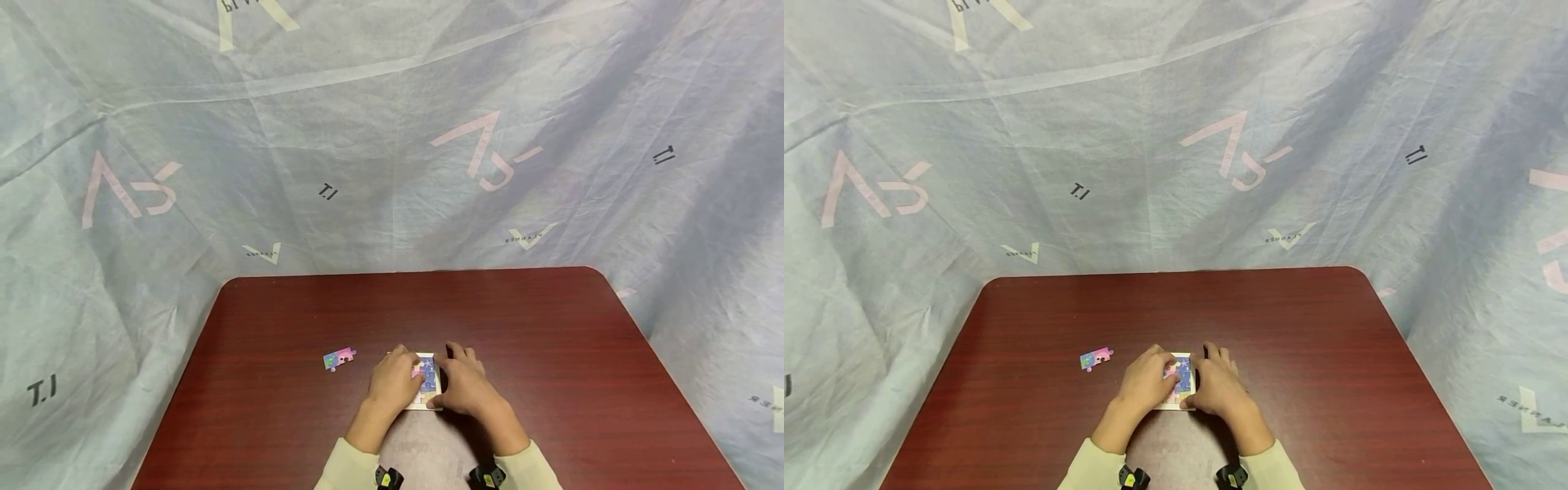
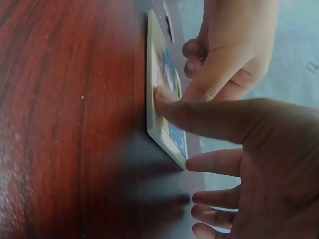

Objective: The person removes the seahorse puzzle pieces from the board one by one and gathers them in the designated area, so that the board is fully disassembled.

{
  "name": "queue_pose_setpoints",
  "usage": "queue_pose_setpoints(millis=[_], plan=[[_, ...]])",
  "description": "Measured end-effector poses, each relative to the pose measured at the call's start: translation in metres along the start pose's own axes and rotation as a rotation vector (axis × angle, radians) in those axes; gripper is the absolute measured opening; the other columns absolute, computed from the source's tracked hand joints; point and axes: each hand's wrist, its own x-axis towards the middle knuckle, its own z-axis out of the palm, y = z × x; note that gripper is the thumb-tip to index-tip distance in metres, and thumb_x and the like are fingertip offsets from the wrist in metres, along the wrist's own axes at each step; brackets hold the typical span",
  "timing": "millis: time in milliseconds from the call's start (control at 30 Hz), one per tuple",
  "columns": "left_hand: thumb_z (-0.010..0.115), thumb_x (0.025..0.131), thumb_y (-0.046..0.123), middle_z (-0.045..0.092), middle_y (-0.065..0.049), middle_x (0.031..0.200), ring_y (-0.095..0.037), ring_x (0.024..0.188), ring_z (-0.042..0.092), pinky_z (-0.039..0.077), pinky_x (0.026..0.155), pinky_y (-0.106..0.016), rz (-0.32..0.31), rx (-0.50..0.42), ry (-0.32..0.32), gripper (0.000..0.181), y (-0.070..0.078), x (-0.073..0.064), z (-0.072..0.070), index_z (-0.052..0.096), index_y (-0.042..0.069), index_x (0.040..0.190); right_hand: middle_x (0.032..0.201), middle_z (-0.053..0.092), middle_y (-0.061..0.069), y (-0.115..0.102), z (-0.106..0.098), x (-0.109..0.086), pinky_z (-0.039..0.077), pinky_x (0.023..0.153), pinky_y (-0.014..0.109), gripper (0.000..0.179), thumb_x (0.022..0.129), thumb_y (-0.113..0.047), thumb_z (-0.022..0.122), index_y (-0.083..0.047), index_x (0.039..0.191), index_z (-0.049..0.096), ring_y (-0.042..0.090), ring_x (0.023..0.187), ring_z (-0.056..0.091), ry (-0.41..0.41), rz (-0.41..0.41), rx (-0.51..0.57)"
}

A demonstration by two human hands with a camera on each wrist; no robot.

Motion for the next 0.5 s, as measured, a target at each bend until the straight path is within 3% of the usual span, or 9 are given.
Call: queue_pose_setpoints(millis=[167,500], plan=[[0.084,0.084,0.024,0.07,-0.005,0.103,-0.026,0.095,0.072,0.06,0.079,-0.043,0.002,0.004,0.012,0.028,0.0002,0.0019,0.0016,0.08,0.011,0.108,0.155,0.049,0.031,0.0012,0.0019,0.0005,0.041,0.109,0.07,0.08,0.068,-0.032,0.097,-0.005,0.138,0.069,0.051,0.138,0.047,0.0,0.007,-0.007],[0.084,0.083,0.025,0.07,-0.006,0.104,-0.027,0.092,0.072,0.06,0.077,-0.042,0.018,0.011,0.035,0.031,-0.0006,0.0033,0.0049,0.079,0.009,0.11,0.15,0.054,0.028,-0.0049,-0.0001,0.0004,0.045,0.103,0.069,0.081,0.062,-0.033,0.101,-0.008,0.134,0.072,0.05,0.133,0.051,0.038,0.035,-0.062]])
